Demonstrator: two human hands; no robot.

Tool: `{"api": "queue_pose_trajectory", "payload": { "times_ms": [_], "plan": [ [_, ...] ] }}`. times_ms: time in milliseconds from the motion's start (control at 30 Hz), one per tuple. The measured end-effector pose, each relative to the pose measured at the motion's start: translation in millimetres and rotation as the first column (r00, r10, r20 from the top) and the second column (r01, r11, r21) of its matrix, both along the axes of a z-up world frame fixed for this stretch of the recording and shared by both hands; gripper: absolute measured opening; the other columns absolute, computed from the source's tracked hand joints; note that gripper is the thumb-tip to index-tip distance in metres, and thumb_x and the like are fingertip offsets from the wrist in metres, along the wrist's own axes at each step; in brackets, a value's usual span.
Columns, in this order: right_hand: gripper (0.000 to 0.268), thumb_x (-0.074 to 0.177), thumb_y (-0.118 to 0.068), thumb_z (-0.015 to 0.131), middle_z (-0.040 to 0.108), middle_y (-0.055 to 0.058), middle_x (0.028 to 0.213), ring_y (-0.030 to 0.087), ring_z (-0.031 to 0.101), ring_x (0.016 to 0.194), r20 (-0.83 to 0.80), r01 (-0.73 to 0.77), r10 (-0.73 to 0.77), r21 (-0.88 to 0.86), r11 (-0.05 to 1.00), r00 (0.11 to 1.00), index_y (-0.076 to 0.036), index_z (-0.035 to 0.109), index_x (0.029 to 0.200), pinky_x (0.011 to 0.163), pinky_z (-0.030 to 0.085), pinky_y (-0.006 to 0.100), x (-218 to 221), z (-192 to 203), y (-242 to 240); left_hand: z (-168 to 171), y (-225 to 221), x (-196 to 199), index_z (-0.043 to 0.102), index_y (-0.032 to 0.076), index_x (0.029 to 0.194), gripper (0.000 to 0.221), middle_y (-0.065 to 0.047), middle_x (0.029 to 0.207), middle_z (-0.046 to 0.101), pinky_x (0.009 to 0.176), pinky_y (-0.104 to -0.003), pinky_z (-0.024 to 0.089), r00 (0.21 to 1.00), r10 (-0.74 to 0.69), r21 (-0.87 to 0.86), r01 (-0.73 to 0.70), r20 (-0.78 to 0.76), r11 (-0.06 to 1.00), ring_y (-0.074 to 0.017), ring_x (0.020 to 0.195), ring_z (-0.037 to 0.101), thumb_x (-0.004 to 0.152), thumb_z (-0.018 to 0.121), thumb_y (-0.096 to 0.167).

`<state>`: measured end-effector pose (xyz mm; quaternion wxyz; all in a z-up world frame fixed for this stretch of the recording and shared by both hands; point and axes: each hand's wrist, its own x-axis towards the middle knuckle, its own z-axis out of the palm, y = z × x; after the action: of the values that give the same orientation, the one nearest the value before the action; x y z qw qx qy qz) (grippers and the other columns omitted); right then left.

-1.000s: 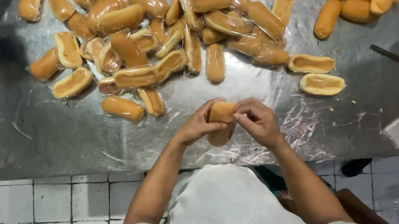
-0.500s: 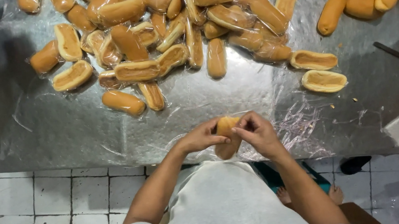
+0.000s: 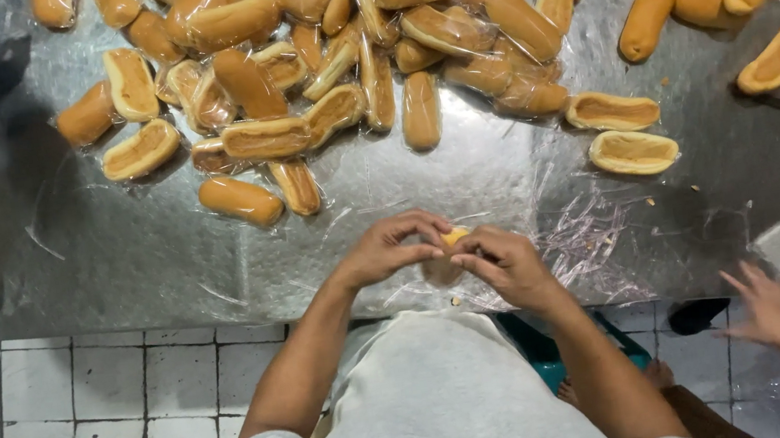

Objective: Wrapping individual bread rolls in plastic film at a packaging station.

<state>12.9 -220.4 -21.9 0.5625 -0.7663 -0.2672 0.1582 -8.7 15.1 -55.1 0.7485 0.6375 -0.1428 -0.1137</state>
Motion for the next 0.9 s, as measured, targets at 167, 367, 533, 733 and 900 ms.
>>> {"api": "queue_pose_trajectory", "payload": {
  "times_ms": [167,367,533,733,900],
  "plan": [
    [0.011,0.086,-0.011,0.08,0.071,0.009,0.076,0.021,0.059,0.058,0.077,0.151,-0.147,-0.048,0.987,0.986,-0.01,0.081,0.097,0.058,0.049,0.034,9,23,-9,10,2,6,0.081,0.008,0.094,0.013,-0.01,0.092,0.079,0.098,-0.044,0.053,0.97,0.177,0.047,-0.187,0.169,0.981,-0.0308,0.104,0.073,0.082,0.084,0.003],
    [0.009,0.091,-0.013,0.078,0.073,0.01,0.079,0.026,0.064,0.059,0.209,0.237,-0.207,-0.13,0.963,0.956,-0.01,0.08,0.1,0.056,0.05,0.035,13,44,-2,30,-11,14,0.081,0.016,0.098,0.015,-0.001,0.097,0.078,0.096,-0.039,0.054,0.789,0.298,0.21,-0.468,0.538,0.859,-0.0251,0.104,0.073,0.085,0.083,0.009],
    [0.009,0.094,-0.016,0.077,0.074,0.01,0.083,0.024,0.063,0.06,0.2,0.252,-0.229,-0.097,0.963,0.953,-0.009,0.079,0.1,0.057,0.05,0.034,23,29,-3,45,1,23,0.077,0.011,0.1,0.011,-0.007,0.089,0.077,0.081,-0.043,0.056,0.826,0.24,0.344,-0.452,0.509,0.823,-0.0309,0.088,0.072,0.089,0.078,0.01],
    [0.006,0.087,-0.011,0.079,0.076,0.012,0.085,0.024,0.064,0.06,0.092,0.137,-0.133,-0.04,0.99,0.987,-0.008,0.08,0.092,0.056,0.049,0.034,22,54,-8,46,-7,15,0.077,0.012,0.091,0.012,-0.004,0.087,0.076,0.085,-0.039,0.058,0.831,0.297,0.253,-0.449,0.47,0.857,-0.0291,0.09,0.074,0.084,0.081,0.004],
    [0.01,0.089,-0.015,0.08,0.077,0.011,0.093,0.018,0.06,0.062,0.059,0.104,-0.101,-0.045,0.994,0.993,-0.009,0.081,0.097,0.058,0.05,0.032,25,58,1,25,-13,2,0.074,0.014,0.084,0.008,-0.001,0.091,0.074,0.08,-0.036,0.06,0.723,0.208,0.344,-0.535,0.659,0.772,-0.025,0.086,0.073,0.088,0.08,0.01]
  ]
}}
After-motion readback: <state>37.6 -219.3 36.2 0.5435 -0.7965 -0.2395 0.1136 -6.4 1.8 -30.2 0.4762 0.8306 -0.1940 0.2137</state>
